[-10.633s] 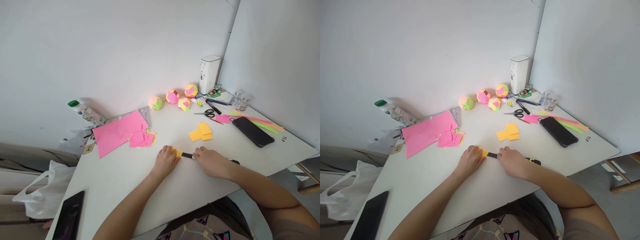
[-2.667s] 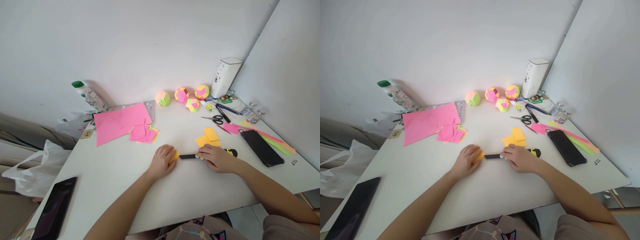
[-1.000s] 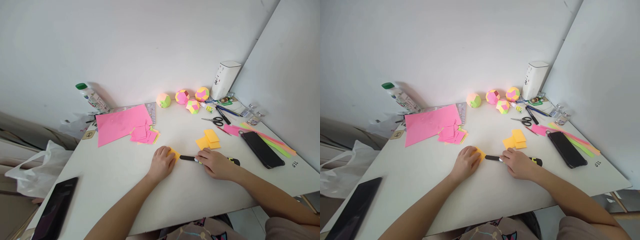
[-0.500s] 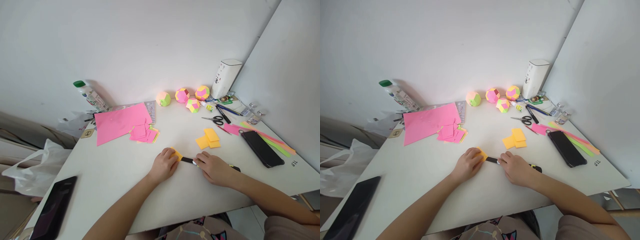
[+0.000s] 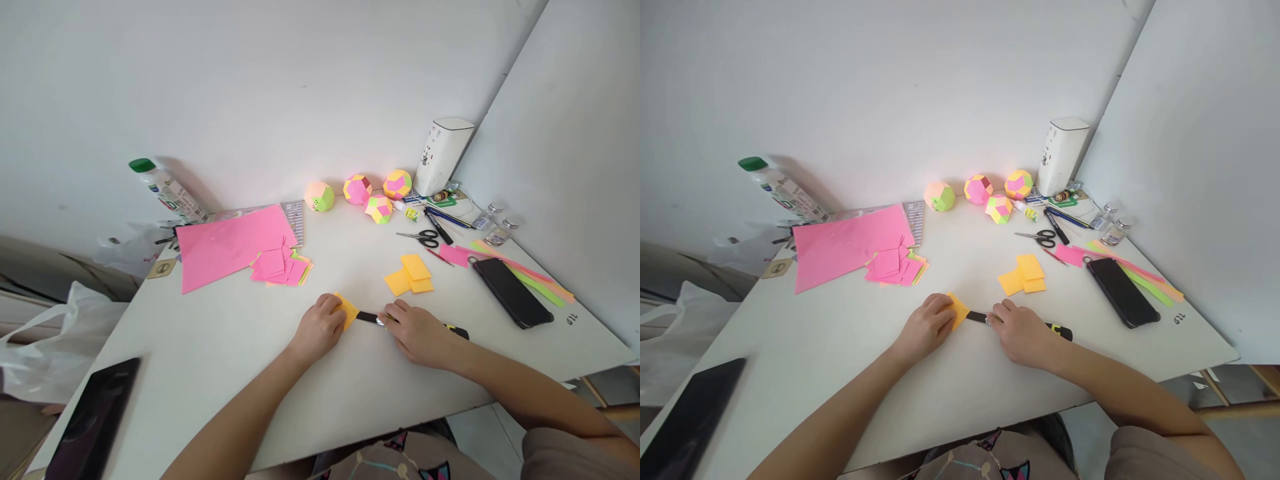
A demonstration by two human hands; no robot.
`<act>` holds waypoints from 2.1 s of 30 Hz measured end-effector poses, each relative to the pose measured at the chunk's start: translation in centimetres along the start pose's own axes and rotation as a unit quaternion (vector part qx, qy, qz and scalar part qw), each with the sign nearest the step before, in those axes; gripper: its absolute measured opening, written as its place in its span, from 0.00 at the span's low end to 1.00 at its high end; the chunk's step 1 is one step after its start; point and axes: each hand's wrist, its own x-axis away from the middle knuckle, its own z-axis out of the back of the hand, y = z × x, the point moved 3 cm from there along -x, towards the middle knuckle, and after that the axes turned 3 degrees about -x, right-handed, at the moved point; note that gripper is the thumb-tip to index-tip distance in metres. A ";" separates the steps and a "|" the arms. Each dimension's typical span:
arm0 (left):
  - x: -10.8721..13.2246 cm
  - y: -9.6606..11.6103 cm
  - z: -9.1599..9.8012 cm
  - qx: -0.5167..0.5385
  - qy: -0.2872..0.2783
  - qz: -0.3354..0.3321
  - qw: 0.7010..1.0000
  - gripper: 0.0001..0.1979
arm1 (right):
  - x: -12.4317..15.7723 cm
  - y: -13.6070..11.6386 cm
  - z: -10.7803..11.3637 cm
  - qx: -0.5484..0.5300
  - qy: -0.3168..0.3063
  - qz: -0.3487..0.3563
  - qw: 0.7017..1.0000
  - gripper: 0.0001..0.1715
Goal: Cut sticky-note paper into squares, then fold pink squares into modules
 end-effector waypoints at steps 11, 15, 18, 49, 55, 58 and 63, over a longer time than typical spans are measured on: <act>-0.1 0.0 0.1 0.002 0.012 0.006 1.000 0.13 | -0.8 0.3 -0.1 -0.001 0.010 -0.002 1.000 0.25; -0.2 0.0 0.1 0.001 0.013 0.007 1.000 0.13 | -1.3 0.2 0.0 0.010 0.000 -0.013 1.000 0.25; -0.2 0.0 0.2 -0.019 0.009 0.007 1.000 0.13 | -1.6 0.2 0.2 0.012 -0.007 -0.025 1.000 0.24; 0.1 -0.1 0.2 -0.053 -0.010 0.019 0.998 0.13 | -4.0 0.8 -0.5 0.012 0.072 -0.008 0.997 0.22; 0.1 -0.2 0.1 -0.048 0.003 0.015 0.999 0.13 | -4.5 0.6 -0.7 0.007 0.074 -0.009 0.997 0.22; 0.1 -0.1 0.1 -0.053 0.005 0.016 0.998 0.13 | -4.8 0.6 -0.7 0.006 0.080 -0.016 0.997 0.22; 0.1 0.1 0.1 -0.062 -0.006 0.024 0.998 0.11 | -4.2 1.0 -0.8 -0.001 0.086 0.019 0.996 0.22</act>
